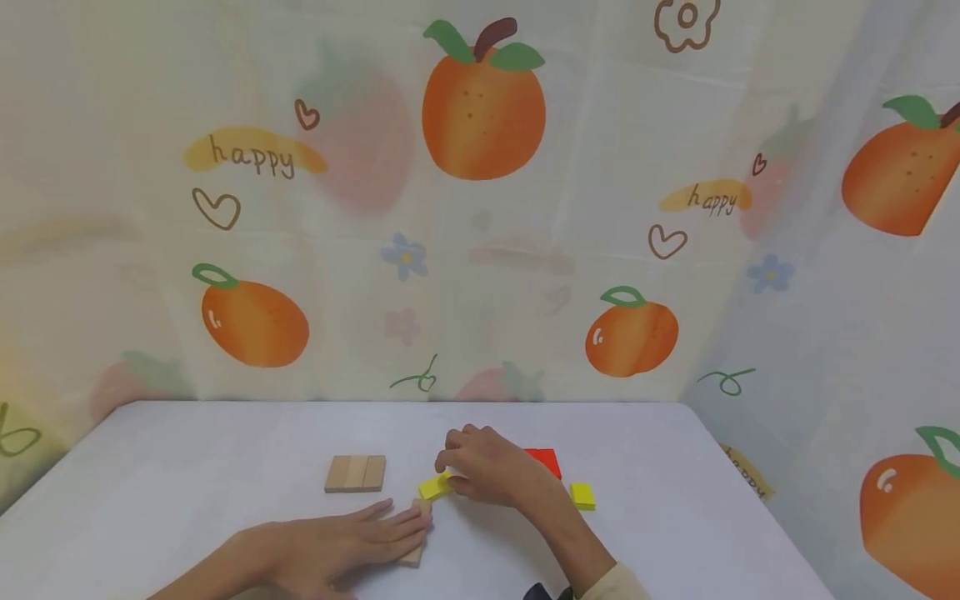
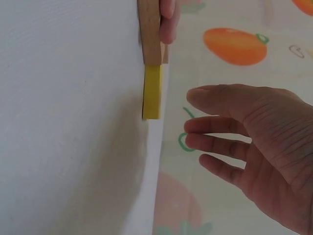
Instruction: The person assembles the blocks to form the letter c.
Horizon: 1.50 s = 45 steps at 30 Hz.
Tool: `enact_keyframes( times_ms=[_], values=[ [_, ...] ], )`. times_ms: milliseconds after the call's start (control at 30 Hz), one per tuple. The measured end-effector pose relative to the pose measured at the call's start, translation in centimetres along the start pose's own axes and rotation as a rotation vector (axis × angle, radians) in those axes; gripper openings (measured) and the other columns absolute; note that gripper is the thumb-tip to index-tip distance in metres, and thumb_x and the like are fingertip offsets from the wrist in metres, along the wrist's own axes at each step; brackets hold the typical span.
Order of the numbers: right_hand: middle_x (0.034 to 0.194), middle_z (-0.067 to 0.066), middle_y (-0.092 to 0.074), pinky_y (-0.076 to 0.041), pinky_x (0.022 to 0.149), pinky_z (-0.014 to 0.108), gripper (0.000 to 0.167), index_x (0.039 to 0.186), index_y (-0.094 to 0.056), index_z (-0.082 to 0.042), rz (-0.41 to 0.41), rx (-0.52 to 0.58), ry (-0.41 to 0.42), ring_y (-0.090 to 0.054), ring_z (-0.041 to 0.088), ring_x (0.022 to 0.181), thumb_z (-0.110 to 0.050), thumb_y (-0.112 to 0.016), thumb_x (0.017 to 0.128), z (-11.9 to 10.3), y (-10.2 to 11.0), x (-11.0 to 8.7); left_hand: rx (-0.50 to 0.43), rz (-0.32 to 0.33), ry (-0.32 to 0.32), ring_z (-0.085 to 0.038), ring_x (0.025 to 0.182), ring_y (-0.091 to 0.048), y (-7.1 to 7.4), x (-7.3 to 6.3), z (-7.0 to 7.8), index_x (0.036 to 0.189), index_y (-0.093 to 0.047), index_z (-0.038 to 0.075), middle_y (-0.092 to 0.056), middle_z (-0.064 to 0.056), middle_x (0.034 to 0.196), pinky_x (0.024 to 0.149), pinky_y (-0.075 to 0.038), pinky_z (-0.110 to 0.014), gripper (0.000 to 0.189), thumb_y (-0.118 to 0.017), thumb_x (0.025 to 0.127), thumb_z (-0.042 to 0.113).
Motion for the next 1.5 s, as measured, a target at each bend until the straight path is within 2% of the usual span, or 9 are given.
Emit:
enact_keyframes(
  times_ms=[267,500,667,800,933,1033,1200,1367,1500],
  values=[
    [0.117,-0.006,-0.072,-0.055,0.098,0.024,0.021,0.119,-0.076,-0.021,-0.04,0.047,0.006,-0.065,0.011,0.108,-0.021,-0.074,0.098,-0.8,-0.6,0.4,-0.024,0.008,0.005,-0.012,0.166,-0.01,-0.2,-0.1,0.2,0.169,-0.013,0.024,-0.008,0.005,0.178,0.133,-0.018,-0.055,0.088,-0.051,0.099,0.061],
    [0.126,-0.005,-0.071,-0.054,0.101,0.023,0.026,0.125,-0.073,-0.022,-0.1,0.035,0.107,-0.067,0.009,0.112,-0.019,-0.073,0.098,-2.9,-1.0,3.3,0.055,0.036,-0.006,-0.014,0.165,-0.015,0.0,0.0,0.2,0.169,-0.013,0.022,-0.011,0.003,0.178,0.132,-0.023,-0.055,0.09,-0.05,0.1,0.065],
    [0.147,-0.007,-0.063,-0.052,0.112,0.028,0.037,0.135,-0.067,-0.025,-0.157,0.031,0.116,-0.064,0.011,0.13,-0.014,-0.07,0.1,-3.8,-1.5,5.6,0.08,0.034,-0.002,-0.014,0.165,-0.017,0.1,0.0,0.1,0.169,-0.016,0.021,-0.015,0.003,0.177,0.133,-0.022,-0.052,0.087,-0.049,0.101,0.065],
    [0.155,-0.01,-0.058,-0.048,0.118,0.034,0.04,0.14,-0.064,-0.027,-0.204,-0.008,0.117,-0.055,0.01,0.143,-0.016,-0.068,0.101,-4.3,-2.4,6.3,0.141,0.044,-0.029,-0.017,0.164,-0.02,0.4,-0.2,0.3,0.168,-0.019,0.015,-0.018,-0.003,0.177,0.132,-0.025,-0.05,0.085,-0.047,0.104,0.062],
    [0.143,-0.013,-0.065,-0.049,0.115,0.036,0.037,0.134,-0.067,-0.033,-0.186,-0.105,0.094,-0.059,0.012,0.135,-0.022,-0.071,0.1,-4.2,-2.6,5.9,0.188,0.06,-0.048,-0.02,0.164,-0.023,0.6,-0.4,0.7,0.168,-0.022,0.012,-0.022,-0.006,0.176,0.131,-0.029,-0.05,0.084,-0.046,0.105,0.062],
    [0.133,-0.012,-0.067,-0.05,0.111,0.035,0.036,0.13,-0.069,-0.035,-0.149,-0.138,0.079,-0.061,0.013,0.126,-0.023,-0.075,0.097,-4.0,-2.3,5.8,0.168,0.057,-0.03,-0.019,0.164,-0.022,0.5,-0.5,0.7,0.168,-0.021,0.014,-0.021,-0.003,0.176,0.131,-0.028,-0.051,0.084,-0.046,0.104,0.063],
    [0.131,-0.011,-0.07,-0.052,0.11,0.033,0.034,0.128,-0.07,-0.029,-0.114,-0.127,0.117,-0.066,0.009,0.122,-0.016,-0.075,0.096,-4.0,-2.5,6.4,0.11,0.045,-0.008,-0.016,0.165,-0.019,0.4,-0.4,0.5,0.168,-0.02,0.016,-0.018,-0.001,0.177,0.132,-0.025,-0.051,0.084,-0.047,0.104,0.063],
    [0.112,-0.016,-0.074,-0.056,0.097,0.028,0.022,0.112,-0.076,-0.03,-0.114,-0.148,0.131,-0.066,0.005,0.102,-0.014,-0.073,0.097,-4.1,-3.0,7.1,0.119,0.051,-0.03,-0.019,0.165,-0.019,0.4,-0.2,0.5,0.168,-0.019,0.014,-0.018,-0.004,0.177,0.132,-0.026,-0.051,0.084,-0.046,0.104,0.061],
    [0.105,-0.015,-0.073,-0.057,0.091,0.025,0.019,0.112,-0.078,-0.031,-0.117,-0.212,0.123,-0.063,0.005,0.093,-0.019,-0.073,0.099,-3.9,-3.4,7.5,0.112,0.05,-0.032,-0.021,0.165,-0.019,0.4,0.0,0.4,0.168,-0.02,0.014,-0.018,-0.004,0.177,0.131,-0.027,-0.052,0.084,-0.047,0.104,0.061]
  ],
)
Point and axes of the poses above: each hand's wrist, its own x-axis towards the middle knuckle, its own y-axis out of the back of the hand, z = x × y, the point moved 8 cm from there along x, towards the middle knuckle
